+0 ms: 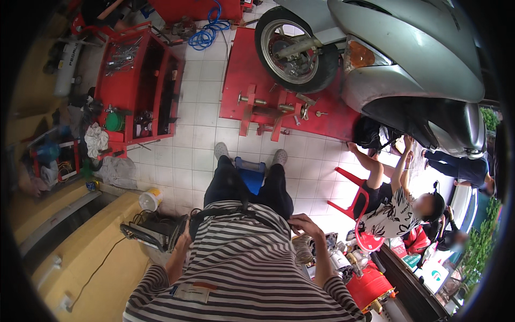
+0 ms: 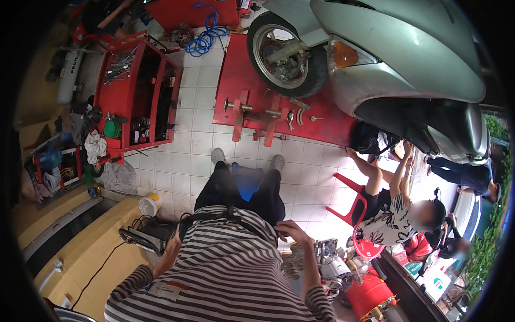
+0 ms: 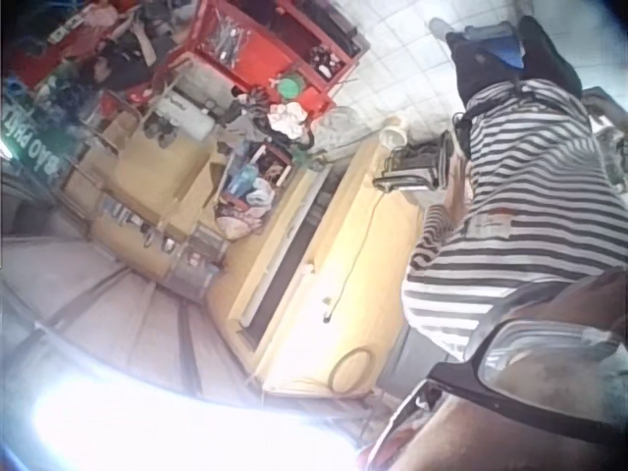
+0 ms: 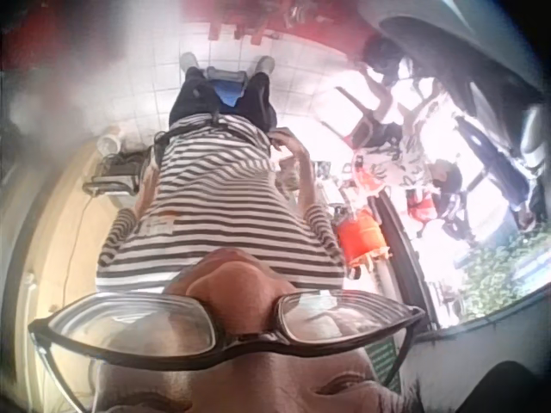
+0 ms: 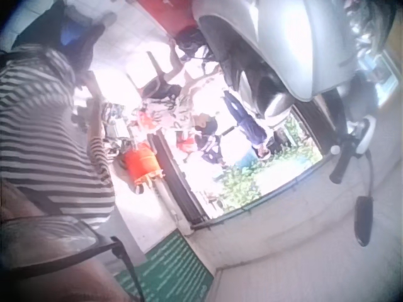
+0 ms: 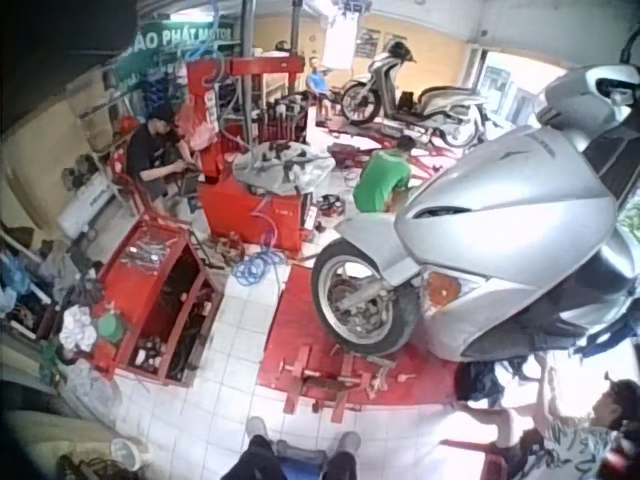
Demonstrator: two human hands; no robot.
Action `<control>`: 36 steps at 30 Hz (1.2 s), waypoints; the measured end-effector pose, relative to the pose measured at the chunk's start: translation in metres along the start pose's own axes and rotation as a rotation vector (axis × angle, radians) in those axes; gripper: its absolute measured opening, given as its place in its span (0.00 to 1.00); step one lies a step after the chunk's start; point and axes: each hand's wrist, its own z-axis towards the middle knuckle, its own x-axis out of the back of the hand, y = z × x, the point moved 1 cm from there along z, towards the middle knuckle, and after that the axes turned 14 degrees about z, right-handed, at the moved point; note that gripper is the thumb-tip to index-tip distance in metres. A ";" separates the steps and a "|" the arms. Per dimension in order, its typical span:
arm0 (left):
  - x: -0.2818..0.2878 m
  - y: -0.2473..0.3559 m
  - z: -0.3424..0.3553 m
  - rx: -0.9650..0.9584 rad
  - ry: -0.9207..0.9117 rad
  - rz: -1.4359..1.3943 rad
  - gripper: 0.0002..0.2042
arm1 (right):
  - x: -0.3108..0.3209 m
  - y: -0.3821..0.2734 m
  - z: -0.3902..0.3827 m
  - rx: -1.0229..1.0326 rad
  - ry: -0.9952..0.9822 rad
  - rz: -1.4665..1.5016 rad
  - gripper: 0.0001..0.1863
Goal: The person unscrews a large threaded rod from a red motorcycle lift by hand, removes a metal plate, and then uses a wrench to adjust a bolt on the frame.
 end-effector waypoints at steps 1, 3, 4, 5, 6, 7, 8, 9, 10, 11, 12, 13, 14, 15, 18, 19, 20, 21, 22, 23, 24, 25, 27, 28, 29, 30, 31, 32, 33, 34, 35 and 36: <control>0.004 0.004 0.001 -0.014 -0.013 -0.018 0.29 | -0.010 -0.002 0.005 0.051 0.096 0.002 0.12; 0.007 0.000 -0.002 -0.047 -0.042 -0.062 0.29 | -0.010 -0.019 0.015 0.002 -0.096 -0.151 0.12; 0.008 -0.003 -0.001 -0.073 -0.062 -0.095 0.29 | -0.009 -0.027 0.019 -0.026 -0.168 -0.268 0.11; 0.006 0.000 -0.002 -0.059 -0.060 -0.130 0.29 | -0.014 -0.031 0.018 -0.032 -0.133 -0.295 0.11; 0.003 0.003 -0.002 -0.045 -0.059 -0.167 0.29 | -0.021 -0.032 0.017 -0.039 -0.098 -0.322 0.11; -0.014 0.016 -0.009 0.102 0.027 -0.292 0.32 | -0.024 -0.038 0.017 -0.044 -0.061 -0.362 0.11; -0.039 0.023 -0.024 -0.125 0.082 0.076 0.31 | -0.024 -0.049 0.017 -0.023 -0.112 -0.396 0.11; -0.065 0.031 -0.043 -0.342 0.139 0.457 0.30 | -0.025 -0.057 0.018 -0.003 -0.163 -0.417 0.11; -0.068 0.036 -0.030 -0.249 0.152 0.573 0.26 | -0.023 -0.061 0.020 0.018 -0.214 -0.437 0.12; -0.070 0.044 -0.018 -0.151 0.150 0.704 0.24 | -0.016 -0.057 0.030 -0.053 -0.288 -0.448 0.12; -0.073 0.052 -0.005 -0.056 0.137 0.832 0.24 | -0.006 -0.049 0.045 -0.123 -0.362 -0.458 0.12; -0.079 0.056 0.004 -0.210 0.153 1.304 0.26 | 0.002 -0.042 0.057 -0.192 -0.436 -0.465 0.12; -0.081 0.051 0.016 -0.319 0.117 1.630 0.29 | 0.013 -0.039 0.066 -0.079 -0.460 -0.515 0.12; -0.083 0.048 0.029 -0.462 0.112 1.949 0.32 | 0.028 -0.040 0.074 0.043 -0.480 -0.564 0.12; -0.095 0.047 0.054 -0.394 0.248 2.023 0.33 | 0.054 -0.038 0.105 0.306 0.022 -0.255 0.15; -0.087 0.045 0.065 -0.317 0.279 2.059 0.35 | 0.064 -0.036 0.119 0.629 0.134 -0.087 0.18; -0.096 0.054 0.067 -0.296 0.315 2.025 0.27 | 0.077 -0.021 0.142 0.619 0.514 0.113 0.23; -0.094 0.055 0.072 -0.257 0.347 1.956 0.25 | 0.095 0.004 0.158 0.601 0.702 -0.065 0.26; -0.092 0.054 0.074 -0.214 0.385 1.881 0.28 | 0.112 0.032 0.169 0.572 0.878 -0.252 0.28; -0.101 0.062 0.069 -0.163 0.463 1.818 0.30 | 0.125 0.057 0.181 0.391 0.811 -0.227 0.29; -0.119 0.078 0.060 -0.114 0.544 1.751 0.33 | 0.133 0.072 0.189 0.214 0.735 -0.202 0.31; -0.129 0.092 0.054 -0.061 0.633 1.685 0.36 | 0.128 0.075 0.191 0.244 0.695 -0.072 0.35; -0.099 0.102 0.078 -0.061 0.599 1.484 0.37 | 0.112 0.069 0.177 0.362 0.489 -0.057 0.36; -0.086 0.100 0.091 -0.056 0.572 1.375 0.37 | 0.117 0.071 0.176 0.406 0.399 -0.064 0.36; -0.080 0.095 0.107 -0.009 0.533 1.356 0.36 | 0.123 0.075 0.177 0.449 0.300 -0.066 0.35; -0.078 0.093 0.125 0.034 0.490 1.342 0.34 | 0.128 0.080 0.178 0.490 0.205 -0.057 0.34; -0.074 0.091 0.144 0.069 0.452 1.329 0.33 | 0.127 0.074 0.190 0.283 0.238 0.200 0.31; -0.065 0.081 0.160 -0.142 0.546 1.494 0.31 | 0.122 0.068 0.199 0.067 0.266 0.452 0.28; -0.054 0.060 0.174 -0.356 0.633 1.652 0.29 | 0.115 0.066 0.198 0.050 0.310 0.394 0.27; -0.059 0.053 0.176 -0.585 0.712 1.794 0.27 | 0.114 0.067 0.198 0.090 0.327 0.372 0.28; -0.057 0.048 0.176 -0.586 0.665 1.799 0.24 | 0.114 0.068 0.199 0.129 0.343 0.349 0.29; -0.056 0.049 0.166 -0.506 0.505 1.731 0.23 | 0.115 0.070 0.200 0.172 0.360 0.328 0.30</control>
